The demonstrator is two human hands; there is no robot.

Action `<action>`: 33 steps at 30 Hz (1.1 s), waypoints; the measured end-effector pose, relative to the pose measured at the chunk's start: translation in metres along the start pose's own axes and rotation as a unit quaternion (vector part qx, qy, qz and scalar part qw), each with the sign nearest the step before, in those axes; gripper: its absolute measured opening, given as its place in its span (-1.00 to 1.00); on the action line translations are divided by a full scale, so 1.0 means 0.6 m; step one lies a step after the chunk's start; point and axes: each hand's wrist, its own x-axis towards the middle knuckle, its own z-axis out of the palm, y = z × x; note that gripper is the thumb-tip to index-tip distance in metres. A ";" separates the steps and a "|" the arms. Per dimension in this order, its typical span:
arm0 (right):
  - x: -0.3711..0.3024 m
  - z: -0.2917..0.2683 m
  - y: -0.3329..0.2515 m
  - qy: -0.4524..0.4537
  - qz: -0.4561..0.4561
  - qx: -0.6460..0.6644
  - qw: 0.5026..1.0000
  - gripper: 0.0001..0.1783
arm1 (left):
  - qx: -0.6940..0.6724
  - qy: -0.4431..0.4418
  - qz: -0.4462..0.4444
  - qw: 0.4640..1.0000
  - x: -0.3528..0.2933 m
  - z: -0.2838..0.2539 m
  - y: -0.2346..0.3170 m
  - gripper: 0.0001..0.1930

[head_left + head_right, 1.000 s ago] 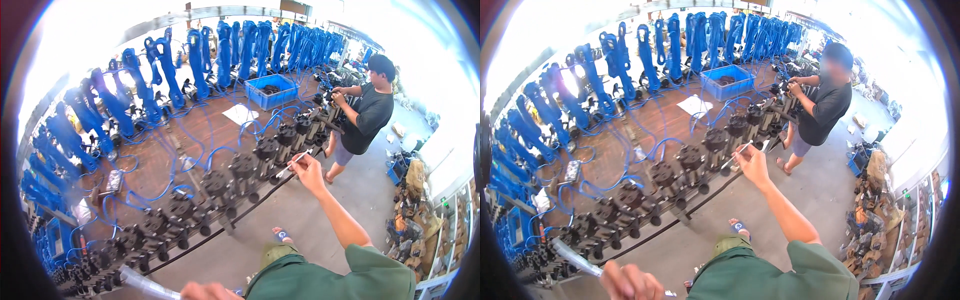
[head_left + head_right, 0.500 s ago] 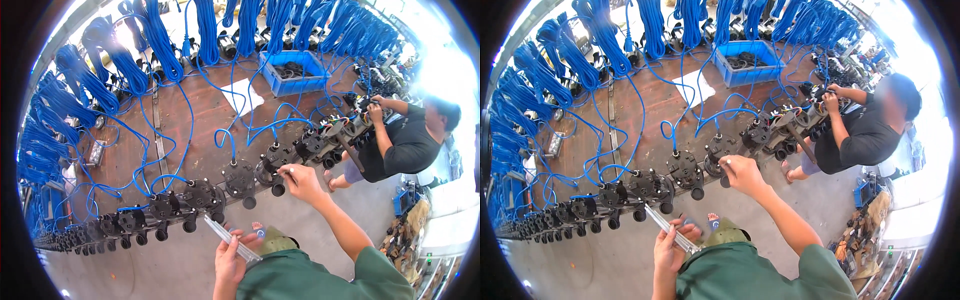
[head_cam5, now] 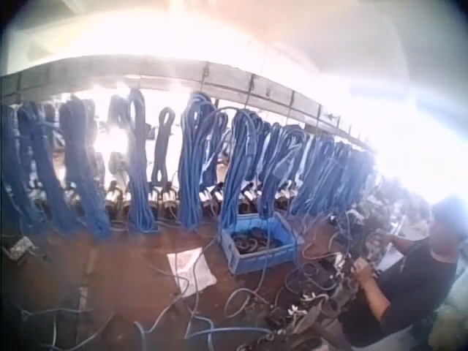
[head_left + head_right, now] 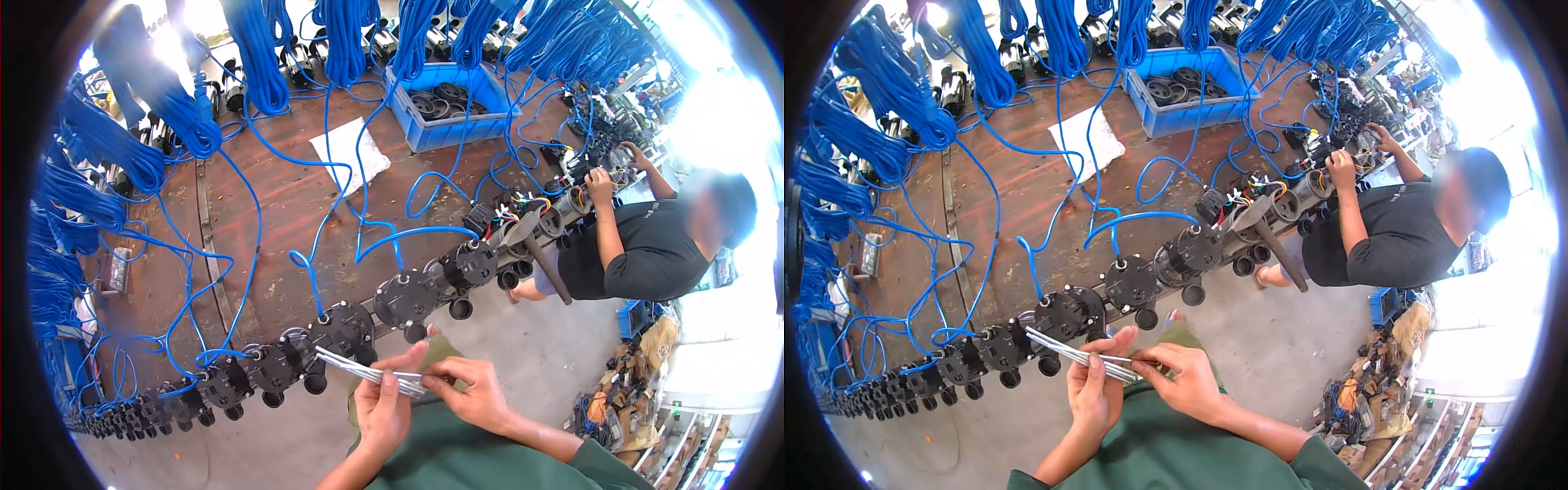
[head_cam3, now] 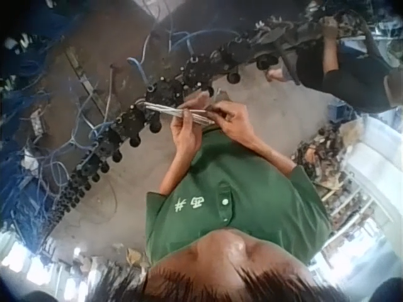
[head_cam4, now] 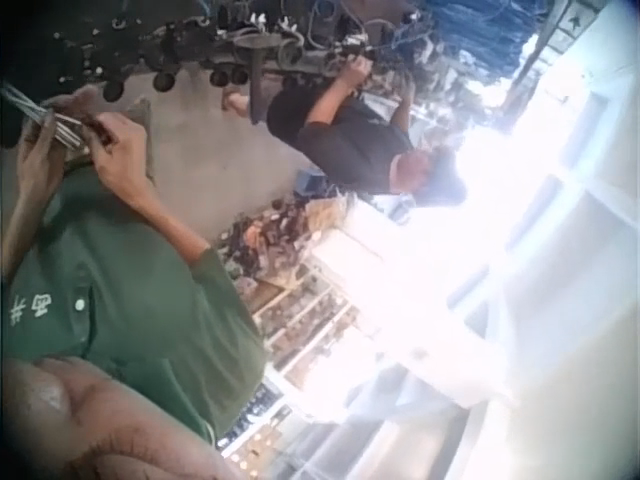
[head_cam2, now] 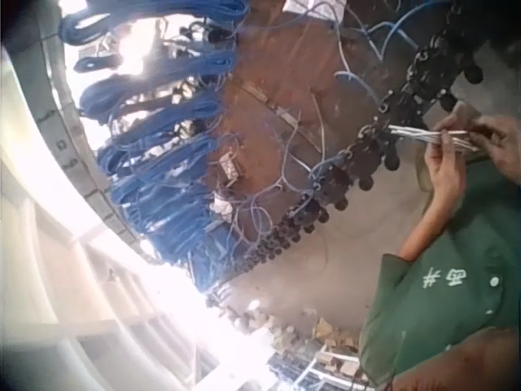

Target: The person takes metal rods from a container and inserts them into the bases of industrial water pumps along a production line, then uses a pneumatic screwdriver to secure screws into the assembly.

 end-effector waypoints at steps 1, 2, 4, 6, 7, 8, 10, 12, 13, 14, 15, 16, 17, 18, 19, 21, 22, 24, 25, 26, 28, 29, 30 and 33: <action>0.007 -0.021 0.008 0.018 -0.028 -0.006 0.999 -0.83 | 0.025 0.017 -0.008 1.000 0.000 0.009 -0.007 -0.71; 0.015 -0.038 0.012 0.031 -0.060 -0.009 0.998 -0.86 | 0.007 0.043 -0.016 0.999 -0.002 0.015 -0.007 -0.70; 0.037 -0.097 0.008 0.039 -0.087 -0.048 0.994 -0.88 | -0.030 0.096 -0.020 0.995 -0.004 0.022 -0.017 -0.68; 0.064 -0.170 0.023 0.051 -0.091 -0.098 0.990 -0.89 | -0.010 0.173 -0.018 0.985 -0.002 0.011 -0.039 -0.69; 0.085 -0.202 0.034 0.063 -0.086 -0.123 0.987 -0.90 | -0.013 0.173 -0.018 0.985 0.004 -0.001 -0.050 -0.69; 0.123 -0.225 0.030 0.058 -0.190 -0.185 0.962 -0.90 | 0.045 0.214 -0.015 0.976 0.009 0.002 -0.063 -0.70; 0.172 -0.254 0.056 -0.005 -0.206 -0.174 0.963 -0.93 | -0.007 0.254 -0.025 0.967 0.009 0.004 -0.091 -0.70; 0.207 -0.268 0.058 -0.093 -0.234 -0.190 0.949 -0.94 | -0.064 0.276 -0.019 0.959 0.003 0.026 -0.118 -0.72; 0.228 -0.275 0.059 -0.136 -0.249 -0.192 0.939 -0.94 | -0.075 0.286 -0.009 0.955 0.003 0.041 -0.133 -0.72; 0.244 -0.273 0.064 -0.160 -0.277 -0.187 0.929 -0.93 | -0.090 0.297 -0.002 0.951 -0.001 0.058 -0.152 -0.72; 0.258 -0.271 0.072 -0.181 -0.305 -0.181 0.917 -0.93 | -0.095 0.303 0.014 0.948 -0.002 0.078 -0.166 -0.72; 0.268 -0.269 0.083 -0.199 -0.318 -0.176 0.910 -0.91 | -0.100 0.309 0.029 0.945 -0.001 0.099 -0.177 -0.71; 0.277 -0.267 0.085 -0.220 -0.326 -0.174 0.903 -0.89 | -0.105 0.312 0.047 0.943 -0.004 0.115 -0.184 -0.70; 0.284 -0.263 0.088 -0.233 -0.342 -0.177 0.893 -0.89 | -0.116 0.258 0.071 0.956 -0.009 0.111 -0.194 -0.66; 0.288 -0.260 0.091 -0.243 -0.357 -0.181 0.883 -0.88 | -0.122 0.263 0.076 0.954 -0.018 0.119 -0.202 -0.66; 0.293 -0.254 0.093 -0.246 -0.400 -0.206 0.859 -0.89 | -0.138 0.268 0.087 0.950 -0.016 0.147 -0.200 -0.65; 0.294 -0.251 0.092 -0.244 -0.420 -0.218 0.846 -0.89 | -0.136 0.260 0.096 0.951 -0.017 0.149 -0.199 -0.64; 0.291 -0.246 0.063 -0.280 -0.472 -0.283 0.786 -0.87 | -0.135 0.245 0.110 0.954 -0.018 0.152 -0.197 -0.63; 0.288 -0.238 0.049 -0.295 -0.496 -0.314 0.754 -0.86 | -0.125 0.253 0.117 0.952 -0.012 0.155 -0.193 -0.63; 0.284 -0.224 0.042 -0.284 -0.538 -0.307 0.731 -0.83 | -0.113 0.263 0.123 0.950 -0.001 0.161 -0.187 -0.63; 0.283 -0.201 0.040 -0.307 -0.564 -0.322 0.696 -0.75 | -0.109 0.252 0.136 0.952 0.008 0.164 -0.178 -0.63; 0.284 -0.190 0.040 -0.291 -0.577 -0.325 0.690 -0.73 | -0.089 0.255 0.151 0.951 0.013 0.166 -0.175 -0.63; 0.283 -0.190 0.036 -0.246 -0.590 -0.305 0.706 -0.71 | -0.068 0.258 0.166 0.949 0.017 0.171 -0.171 -0.63; 0.253 -0.209 0.035 -0.172 -0.532 -0.216 0.801 -0.64 | -0.041 0.242 0.194 0.950 0.036 0.181 -0.158 -0.63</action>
